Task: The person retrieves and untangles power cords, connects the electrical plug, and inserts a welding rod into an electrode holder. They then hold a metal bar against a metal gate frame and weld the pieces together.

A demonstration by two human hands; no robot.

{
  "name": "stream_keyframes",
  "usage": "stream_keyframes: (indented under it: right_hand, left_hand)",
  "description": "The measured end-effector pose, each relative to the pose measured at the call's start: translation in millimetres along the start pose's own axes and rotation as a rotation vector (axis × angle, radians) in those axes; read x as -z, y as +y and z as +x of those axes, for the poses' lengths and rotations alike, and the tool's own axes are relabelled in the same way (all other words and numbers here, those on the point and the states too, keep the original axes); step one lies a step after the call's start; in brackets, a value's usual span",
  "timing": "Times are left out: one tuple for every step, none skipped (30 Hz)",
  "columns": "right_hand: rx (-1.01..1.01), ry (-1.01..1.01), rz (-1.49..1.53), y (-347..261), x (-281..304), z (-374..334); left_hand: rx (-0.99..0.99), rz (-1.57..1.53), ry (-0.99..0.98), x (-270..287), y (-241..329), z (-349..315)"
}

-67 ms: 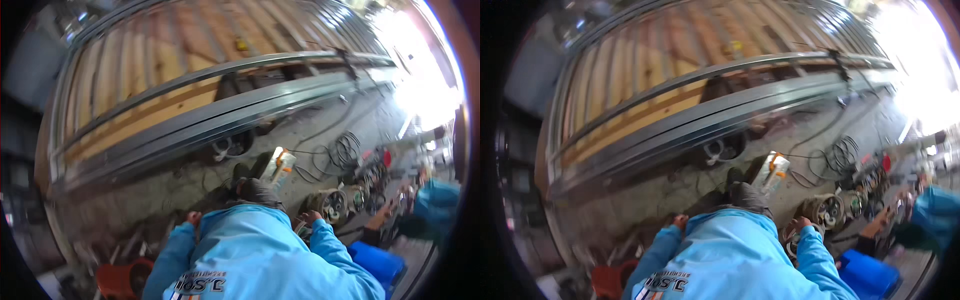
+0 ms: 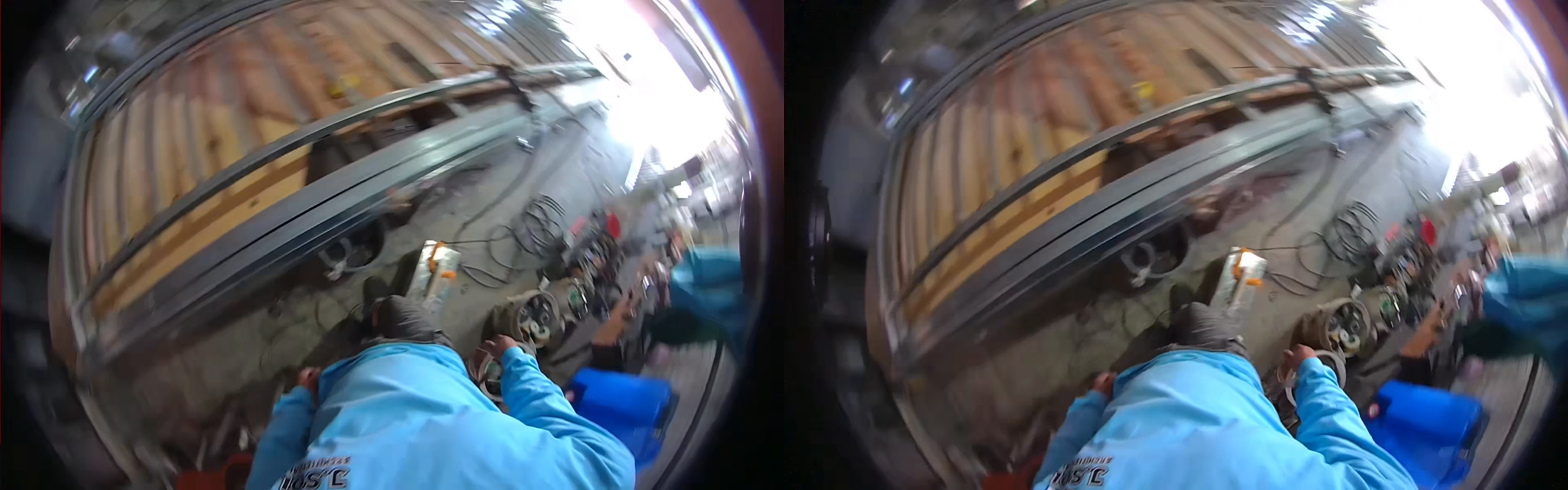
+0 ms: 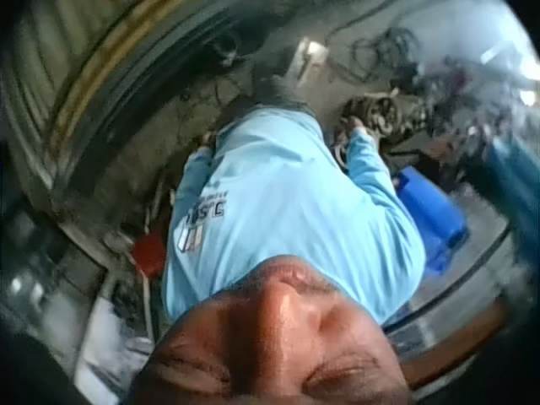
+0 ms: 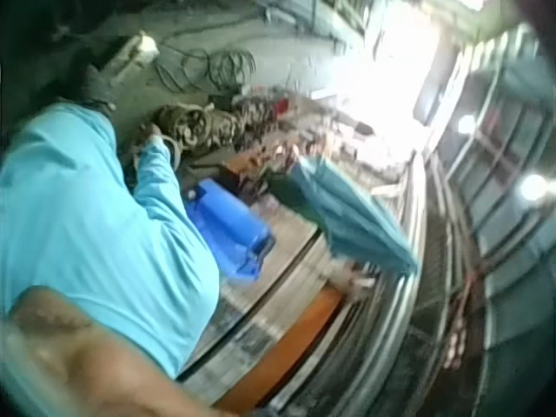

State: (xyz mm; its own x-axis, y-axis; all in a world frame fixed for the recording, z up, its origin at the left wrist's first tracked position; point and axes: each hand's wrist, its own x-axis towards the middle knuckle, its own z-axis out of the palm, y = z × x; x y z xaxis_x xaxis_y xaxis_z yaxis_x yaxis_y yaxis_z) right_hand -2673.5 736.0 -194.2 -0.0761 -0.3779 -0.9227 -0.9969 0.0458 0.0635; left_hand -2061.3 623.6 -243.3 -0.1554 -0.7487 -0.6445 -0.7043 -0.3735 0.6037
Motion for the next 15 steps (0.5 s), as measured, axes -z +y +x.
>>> stream_keyframes:
  right_hand:
    - [-0.128,0.106,0.23,-20,26,-14]
    - [-0.305,0.197,0.503,-20,24,-15]
    - [-0.32,0.207,0.53,-22,22,-17]
    - [-0.208,0.351,0.552,-25,28,-14]
    - [-0.134,0.482,0.62,-27,18,-14]
    - [-0.287,0.447,0.895,-49,32,-30]
    - [-0.298,0.471,0.906,-57,31,-41]
    - [-0.293,0.436,0.934,-66,36,-53]
    - [-0.293,0.399,0.965,-72,38,-66]
    - [-0.305,0.416,0.985,-76,42,-68]
    - [-0.253,0.358,0.884,-77,44,-68]
    - [-0.212,0.294,0.788,-75,39,-67]
    - [-0.237,0.302,0.819,-70,33,-60]
    - [-0.256,0.3,0.76,-61,20,-43]
    - [-0.264,0.292,0.7,-57,8,-31]
  left_hand:
    - [-0.032,0.033,-0.012,-2,-9,19]
    - [-0.083,0.129,-0.058,-11,-44,15]
    - [-0.106,0.221,-0.073,-3,-68,19]
    - [-0.109,0.282,-0.056,-16,-85,12]
    - [-0.139,0.381,-0.084,-17,-77,21]
    - [-0.158,0.477,-0.082,-20,-66,22]
    - [-0.189,0.559,-0.089,-22,-53,24]
    - [-0.22,0.646,-0.095,-23,-52,13]
    - [-0.255,0.733,-0.105,-17,-54,5]
    - [-0.277,0.821,-0.102,-14,-51,15]
    - [-0.304,0.837,-0.101,-11,-49,23]
    - [-0.128,0.747,-0.06,-8,-46,25]
    - [0.048,0.656,-0.024,-5,-41,26]
    - [0.021,0.674,-0.042,-4,-35,24]
    - [-0.102,0.655,-0.004,-4,-35,21]
